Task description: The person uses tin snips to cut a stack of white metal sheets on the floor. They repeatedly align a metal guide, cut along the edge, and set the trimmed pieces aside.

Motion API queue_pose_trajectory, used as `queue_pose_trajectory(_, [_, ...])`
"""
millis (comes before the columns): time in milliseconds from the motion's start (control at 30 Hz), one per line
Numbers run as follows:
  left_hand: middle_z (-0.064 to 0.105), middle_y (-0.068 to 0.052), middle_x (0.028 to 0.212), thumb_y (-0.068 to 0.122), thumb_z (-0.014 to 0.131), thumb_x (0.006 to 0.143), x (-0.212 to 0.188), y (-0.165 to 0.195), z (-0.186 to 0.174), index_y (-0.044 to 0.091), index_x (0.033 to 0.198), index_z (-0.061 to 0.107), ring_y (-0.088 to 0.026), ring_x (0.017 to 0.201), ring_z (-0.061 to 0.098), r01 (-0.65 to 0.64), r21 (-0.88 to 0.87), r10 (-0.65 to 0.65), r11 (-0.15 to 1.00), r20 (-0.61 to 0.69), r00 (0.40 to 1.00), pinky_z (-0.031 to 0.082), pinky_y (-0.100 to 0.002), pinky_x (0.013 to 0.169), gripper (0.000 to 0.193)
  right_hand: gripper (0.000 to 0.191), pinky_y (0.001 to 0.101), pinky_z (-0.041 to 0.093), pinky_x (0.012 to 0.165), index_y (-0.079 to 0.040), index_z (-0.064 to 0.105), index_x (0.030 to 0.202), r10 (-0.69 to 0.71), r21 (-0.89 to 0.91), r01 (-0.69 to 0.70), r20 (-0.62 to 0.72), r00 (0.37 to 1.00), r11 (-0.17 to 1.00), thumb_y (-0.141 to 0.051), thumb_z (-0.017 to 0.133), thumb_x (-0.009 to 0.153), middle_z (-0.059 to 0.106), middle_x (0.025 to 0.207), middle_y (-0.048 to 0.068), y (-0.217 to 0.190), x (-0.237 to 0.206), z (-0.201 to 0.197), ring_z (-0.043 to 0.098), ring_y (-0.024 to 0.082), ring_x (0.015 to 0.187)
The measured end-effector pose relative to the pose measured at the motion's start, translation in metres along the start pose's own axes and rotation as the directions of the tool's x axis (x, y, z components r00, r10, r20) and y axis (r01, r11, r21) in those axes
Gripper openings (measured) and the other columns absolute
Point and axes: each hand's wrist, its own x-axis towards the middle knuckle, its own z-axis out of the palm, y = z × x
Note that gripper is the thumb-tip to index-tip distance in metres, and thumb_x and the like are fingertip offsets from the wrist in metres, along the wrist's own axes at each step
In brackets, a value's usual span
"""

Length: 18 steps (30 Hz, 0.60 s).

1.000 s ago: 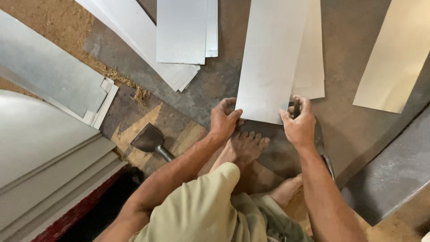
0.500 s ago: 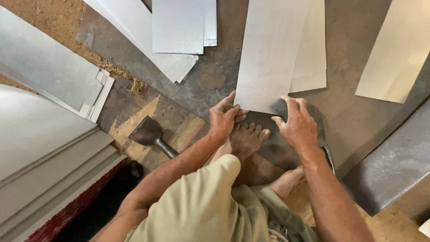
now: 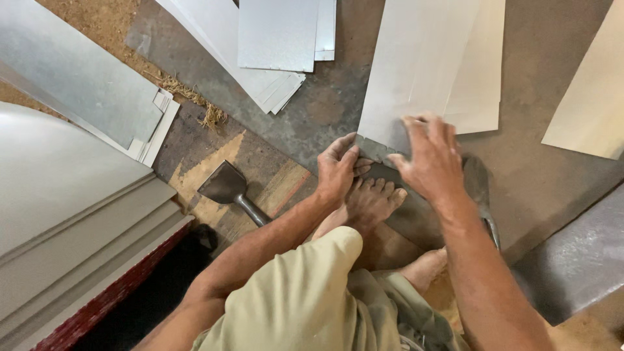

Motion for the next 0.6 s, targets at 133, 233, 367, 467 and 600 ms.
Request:
queue_pose_trajectory(133, [0.07,-0.015,0.099,0.006,0.056,0.102,0.001,-0.004,-0.002,-0.001,0.134,0.052,-0.019,0.081,0.072,0.006,0.061,-0.003,0.998,-0.057,0.998,0.064,-0.03,0.071,0.033,0.072,0.0515,0.051,0.095,-0.017,0.057,0.137,0.179,0.105,-0.184,0.061,0.982,0.977,-0.031,0.089,0.074,0.052,0.132,0.018,0.034,-0.033,0.001,0.056,0.039,0.119])
queue_pose_trajectory(233, [0.068,-0.015,0.096,0.005,0.058,0.101,0.002,-0.004,-0.001,-0.002,0.126,0.051,-0.02,0.081,0.073,0.001,0.044,0.001,0.999,-0.054,0.999,0.065,-0.032,0.071,0.027,0.061,0.051,0.053,0.089,-0.015,0.058,0.136,0.151,0.225,-0.153,0.027,0.988,0.962,-0.026,0.084,0.082,0.063,0.12,0.015,0.045,-0.047,0.018,0.065,0.04,0.106])
queue_pose_trajectory(367, [0.068,-0.013,0.098,0.012,0.06,0.1,0.001,0.0,-0.001,-0.001,0.122,0.051,-0.021,0.082,0.074,0.015,0.007,-0.014,1.0,-0.024,1.0,0.065,-0.032,0.071,0.027,0.041,0.049,0.054,0.078,-0.01,0.062,0.121,0.179,0.279,-0.159,-0.048,0.983,0.947,-0.019,0.081,0.085,0.068,0.104,0.013,0.049,-0.053,0.028,0.069,0.036,0.088])
queue_pose_trajectory(467, [0.066,-0.01,0.096,0.023,0.058,0.102,0.0,0.001,-0.001,0.0,0.119,0.053,-0.021,0.082,0.075,0.057,0.007,-0.057,0.998,-0.066,0.996,0.065,-0.033,0.07,0.028,0.026,0.0453,0.054,0.071,-0.008,0.062,0.104,0.156,0.271,-0.123,-0.102,0.983,0.955,-0.014,0.079,0.085,0.066,0.104,0.012,0.047,-0.06,0.021,0.069,0.032,0.079])
queue_pose_trajectory(600, [0.064,-0.009,0.09,0.037,0.051,0.106,0.0,-0.001,-0.002,0.002,0.115,0.057,-0.017,0.075,0.071,0.07,-0.068,-0.076,0.995,-0.094,0.993,0.066,-0.031,0.069,0.037,0.019,0.0425,0.052,0.073,-0.005,0.062,0.1,0.084,0.246,-0.022,-0.242,0.967,0.969,-0.013,0.079,0.097,0.063,0.099,0.008,0.041,-0.062,0.012,0.065,0.031,0.084])
